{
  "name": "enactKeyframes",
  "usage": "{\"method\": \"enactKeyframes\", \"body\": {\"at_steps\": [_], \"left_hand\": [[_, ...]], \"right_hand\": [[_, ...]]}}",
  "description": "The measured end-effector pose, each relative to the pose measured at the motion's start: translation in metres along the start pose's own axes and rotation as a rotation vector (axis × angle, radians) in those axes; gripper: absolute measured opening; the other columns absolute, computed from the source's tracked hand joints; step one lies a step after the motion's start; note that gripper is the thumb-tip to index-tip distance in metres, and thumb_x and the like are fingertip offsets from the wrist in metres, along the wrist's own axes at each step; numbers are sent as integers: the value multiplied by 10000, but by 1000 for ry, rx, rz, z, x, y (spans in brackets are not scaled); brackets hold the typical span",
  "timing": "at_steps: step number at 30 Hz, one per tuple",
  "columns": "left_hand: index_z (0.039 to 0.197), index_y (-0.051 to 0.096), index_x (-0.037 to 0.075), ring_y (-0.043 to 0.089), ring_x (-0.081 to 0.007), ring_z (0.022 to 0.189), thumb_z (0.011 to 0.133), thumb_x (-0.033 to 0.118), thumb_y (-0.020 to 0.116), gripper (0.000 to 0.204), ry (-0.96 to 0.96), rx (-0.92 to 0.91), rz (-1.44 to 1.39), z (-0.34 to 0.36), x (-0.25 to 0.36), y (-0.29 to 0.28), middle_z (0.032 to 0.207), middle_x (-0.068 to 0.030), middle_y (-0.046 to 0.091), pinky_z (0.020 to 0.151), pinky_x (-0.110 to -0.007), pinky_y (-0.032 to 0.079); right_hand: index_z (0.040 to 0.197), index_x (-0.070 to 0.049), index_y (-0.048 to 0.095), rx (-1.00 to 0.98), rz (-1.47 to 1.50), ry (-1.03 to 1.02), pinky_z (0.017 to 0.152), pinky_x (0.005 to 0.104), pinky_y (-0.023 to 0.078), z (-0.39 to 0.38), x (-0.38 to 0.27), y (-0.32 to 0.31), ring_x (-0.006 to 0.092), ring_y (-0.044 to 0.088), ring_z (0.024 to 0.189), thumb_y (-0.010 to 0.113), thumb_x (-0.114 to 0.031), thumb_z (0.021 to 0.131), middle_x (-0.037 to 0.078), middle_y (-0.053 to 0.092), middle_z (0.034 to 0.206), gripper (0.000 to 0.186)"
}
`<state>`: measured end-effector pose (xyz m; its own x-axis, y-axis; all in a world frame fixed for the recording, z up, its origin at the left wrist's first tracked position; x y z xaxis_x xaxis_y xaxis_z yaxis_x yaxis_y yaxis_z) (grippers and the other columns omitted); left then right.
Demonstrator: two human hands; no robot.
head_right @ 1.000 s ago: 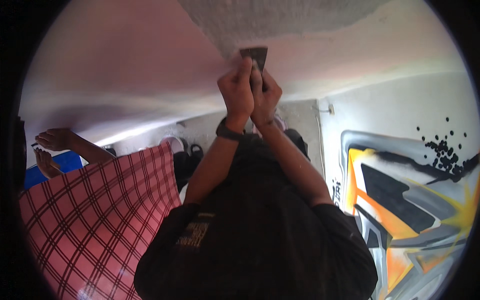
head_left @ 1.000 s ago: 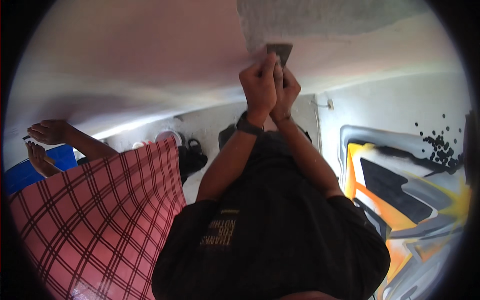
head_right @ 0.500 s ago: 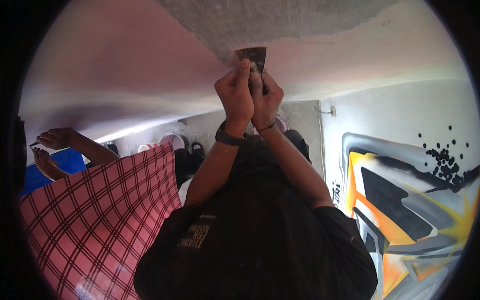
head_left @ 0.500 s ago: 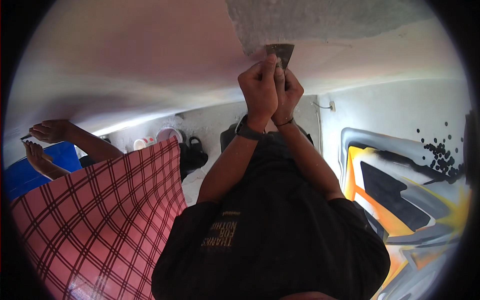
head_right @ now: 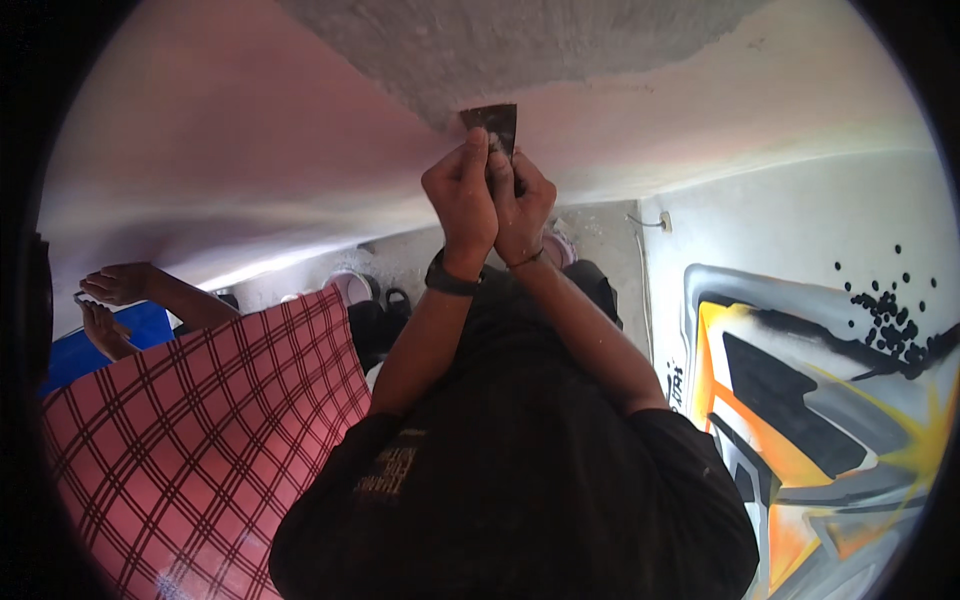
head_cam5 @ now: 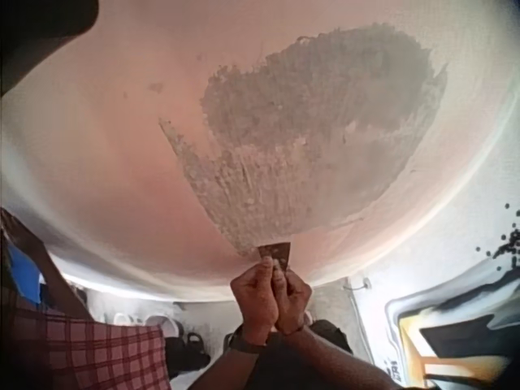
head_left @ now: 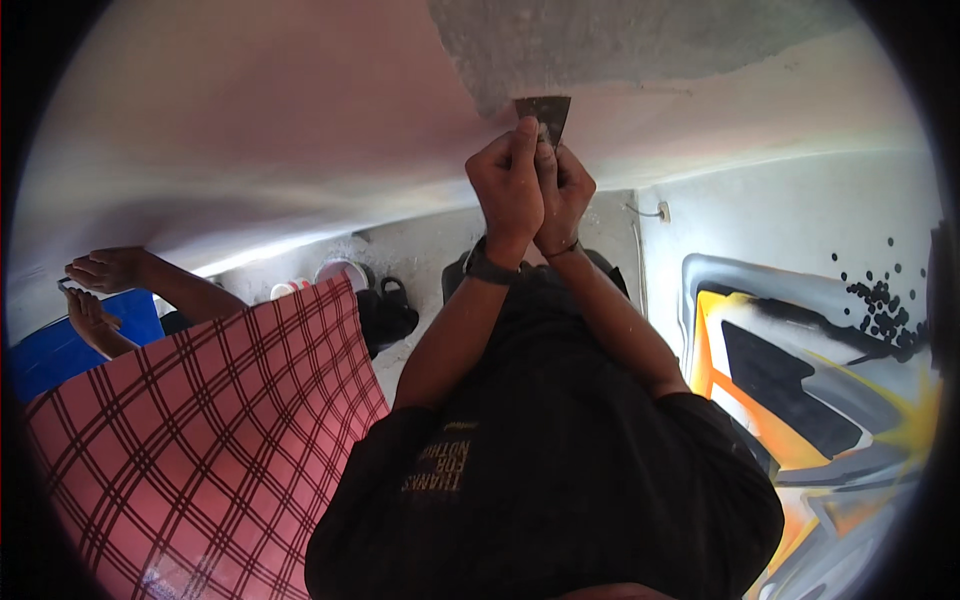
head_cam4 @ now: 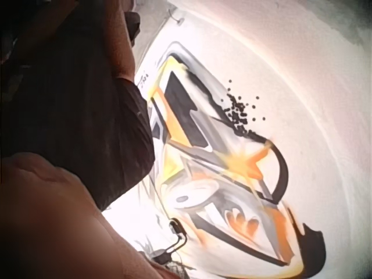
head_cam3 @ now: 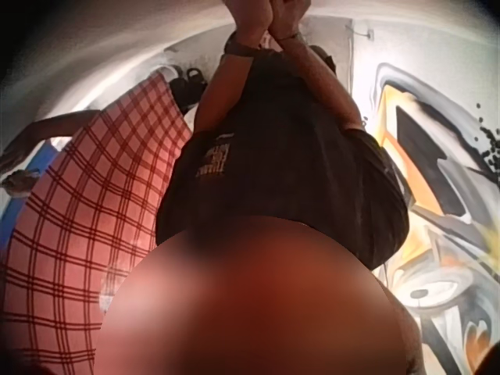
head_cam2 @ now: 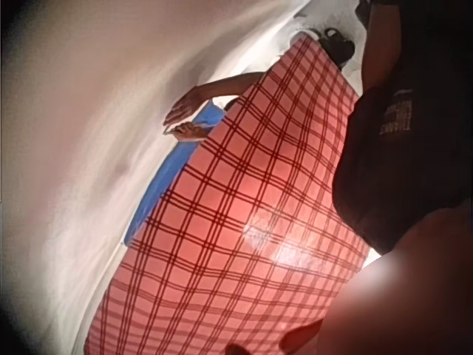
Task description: Scraping and patching a ceiling using a putty knife.
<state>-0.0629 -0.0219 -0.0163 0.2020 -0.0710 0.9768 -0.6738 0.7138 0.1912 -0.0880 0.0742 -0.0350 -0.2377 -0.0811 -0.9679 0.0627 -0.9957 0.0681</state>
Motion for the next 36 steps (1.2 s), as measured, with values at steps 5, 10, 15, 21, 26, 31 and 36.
{"method": "enactKeyframes", "body": {"at_steps": [5,10,15,21,26,31,36], "left_hand": [[672,564,-50,397,-44,619,1013,202,636,430,-13,-6,-13,5,7,-1,586,17,512,534,-273,347],[696,614,-55,426,-42,626,1014,202,636,409,17,31,-55,5,33,-3,599,19,541,546,-264,367],[693,619,-52,434,-42,619,1013,199,637,407,2,-36,-32,10,16,-1,591,8,563,541,-271,374],[703,606,-65,409,-49,611,1007,221,640,419,24,-16,55,8,22,-4,577,-12,547,536,-277,368],[719,608,-66,414,-49,623,1005,219,643,406,5,-29,46,6,12,-2,579,-8,535,542,-278,373],[691,570,-60,408,-53,620,1004,206,646,417,-20,-43,73,1,14,-3,581,1,524,535,-284,367],[681,589,-48,409,-49,598,1010,202,638,416,-70,-58,0,-2,10,-2,568,8,516,528,-276,362]], "right_hand": [[807,26,570,-10,1,-6,559,285,381,3,-3,4,76,404,666,593,-159,1014,51,489,651,278],[772,21,528,-20,52,-8,541,283,354,4,-15,13,70,388,657,604,-182,1017,27,455,652,327],[761,21,525,37,14,-19,532,294,350,6,-1,10,81,383,642,610,-187,1012,46,449,643,336],[789,23,551,42,-75,-25,547,298,375,3,-1,8,88,403,646,595,-216,1020,83,485,659,336],[831,26,570,38,-57,42,560,309,386,-7,-3,6,92,401,667,596,-222,1020,83,494,660,313],[802,19,556,8,38,49,551,285,348,0,-1,4,71,390,681,597,-218,1023,33,489,673,326],[756,18,502,25,54,73,548,275,334,-8,3,1,65,376,673,596,-194,1023,19,448,664,354]]}}
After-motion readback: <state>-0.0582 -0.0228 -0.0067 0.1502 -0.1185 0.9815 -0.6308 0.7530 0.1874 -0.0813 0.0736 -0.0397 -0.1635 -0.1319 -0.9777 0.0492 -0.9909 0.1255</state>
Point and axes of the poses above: each hand's wrist, its own z-axis towards the middle knuckle, its own y-axis out of the palm, x = y × z, the point moved 6 cm from there along z, towards the middle knuckle
